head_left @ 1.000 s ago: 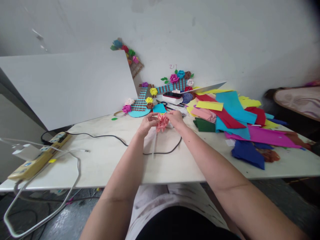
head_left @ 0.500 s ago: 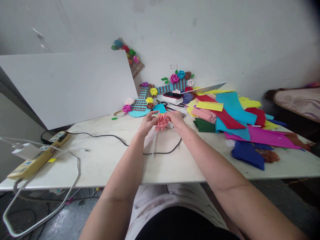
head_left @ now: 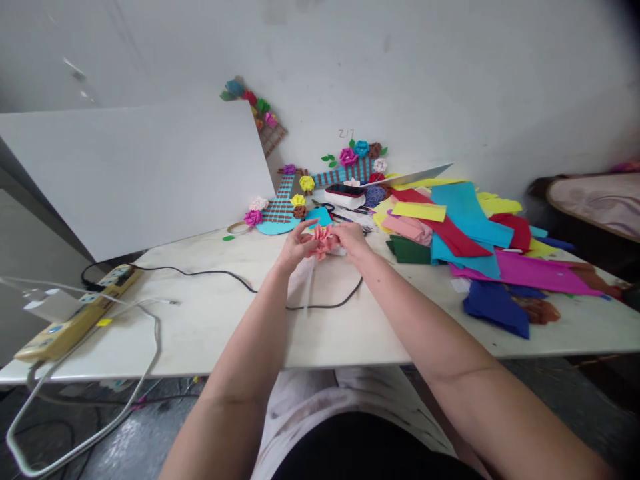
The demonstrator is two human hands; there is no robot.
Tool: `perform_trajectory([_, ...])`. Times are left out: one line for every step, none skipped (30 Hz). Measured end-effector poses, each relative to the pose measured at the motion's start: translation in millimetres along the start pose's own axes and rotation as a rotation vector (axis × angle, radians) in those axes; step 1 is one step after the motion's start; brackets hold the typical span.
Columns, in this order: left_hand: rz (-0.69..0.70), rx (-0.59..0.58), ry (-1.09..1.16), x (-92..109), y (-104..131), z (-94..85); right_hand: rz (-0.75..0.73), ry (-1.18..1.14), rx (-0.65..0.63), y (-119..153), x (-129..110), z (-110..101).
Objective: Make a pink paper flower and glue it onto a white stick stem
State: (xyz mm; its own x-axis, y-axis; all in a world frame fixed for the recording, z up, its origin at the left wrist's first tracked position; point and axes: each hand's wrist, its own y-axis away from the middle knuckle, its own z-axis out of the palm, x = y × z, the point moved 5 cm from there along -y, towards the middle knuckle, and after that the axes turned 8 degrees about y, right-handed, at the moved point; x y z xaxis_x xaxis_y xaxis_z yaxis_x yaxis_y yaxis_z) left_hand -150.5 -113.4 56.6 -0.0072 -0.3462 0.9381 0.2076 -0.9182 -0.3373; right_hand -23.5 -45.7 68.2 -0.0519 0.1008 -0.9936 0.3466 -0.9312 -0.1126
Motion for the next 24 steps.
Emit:
perform_trajectory([0.0, -0.005, -0.004, 1, 0, 0.4, 0.001, 0.016, 0.001, 0, 0, 0])
perform_trajectory([-0.005, -0.011, -0.009, 2, 1, 0.8, 0.007, 0.034, -0.001, 0, 0, 0])
perform_trajectory([-0.012, -0.016, -0.013, 3, 1, 1.4, 0.013, 0.05, -0.006, 0, 1, 0])
perform_trajectory([-0.019, -0.02, -0.017, 4, 2, 2.0, 0.02, 0.067, -0.017, -1, 1, 0])
perform_trajectory([-0.027, -0.023, -0.02, 4, 2, 2.5, 0.023, 0.085, -0.03, -1, 2, 0])
perform_trajectory([-0.035, -0.024, -0.023, 4, 3, 2.9, 0.02, 0.108, -0.044, -3, 3, 1])
perform_trajectory([-0.041, -0.02, -0.023, 4, 3, 3.0, 0.009, 0.137, -0.056, -4, 3, 0])
perform_trajectory([-0.043, -0.013, -0.02, 3, 3, 2.7, -0.009, 0.173, -0.062, -6, 4, 0])
perform_trajectory([-0.046, -0.003, -0.015, 3, 3, 2.1, -0.031, 0.215, -0.063, -8, 6, -1])
perform_trajectory([-0.048, 0.006, -0.009, 2, 2, 1.4, -0.055, 0.26, -0.057, -10, 7, -2])
perform_trajectory([-0.045, 0.013, -0.002, 1, 2, 0.7, -0.074, 0.303, -0.044, -12, 8, -3])
perform_trajectory([-0.041, 0.015, 0.002, 0, 1, 0.2, -0.09, 0.339, -0.029, -14, 10, -4])
perform_trajectory([-0.036, 0.012, 0.004, -1, 0, -0.2, -0.103, 0.368, -0.016, -16, 11, -4])
perform_trajectory([-0.03, 0.007, 0.004, -2, 0, -0.4, -0.112, 0.389, -0.007, -17, 12, -5])
perform_trajectory([-0.022, 0.002, 0.004, -2, -1, -0.6, -0.121, 0.404, -0.001, -18, 13, -5])
perform_trajectory([-0.012, -0.002, 0.003, -3, -1, -0.8, -0.129, 0.413, 0.004, -18, 14, -4])
perform_trajectory([-0.003, -0.006, 0.0, -3, -1, -0.9, -0.137, 0.419, 0.008, -18, 14, -4])
perform_trajectory([0.007, -0.007, -0.004, -3, -1, -1.2, -0.145, 0.423, 0.013, -18, 14, -4])
perform_trajectory([0.017, -0.008, -0.009, -3, -2, -1.5, -0.152, 0.425, 0.02, -18, 14, -4])
perform_trajectory([0.024, -0.009, -0.011, -3, -2, -1.8, -0.16, 0.427, 0.026, -18, 14, -4])
perform_trajectory([0.029, -0.01, -0.011, -4, -3, -2.1, -0.166, 0.428, 0.032, -18, 14, -4])
perform_trajectory([0.031, -0.01, -0.009, -4, -3, -2.4, -0.171, 0.429, 0.035, -18, 14, -4])
perform_trajectory([0.031, -0.011, -0.005, -5, -3, -2.6, -0.175, 0.43, 0.037, -18, 14, -4])
perform_trajectory([0.031, -0.012, -0.002, -6, -4, -2.8, -0.179, 0.43, 0.039, -19, 15, -4])
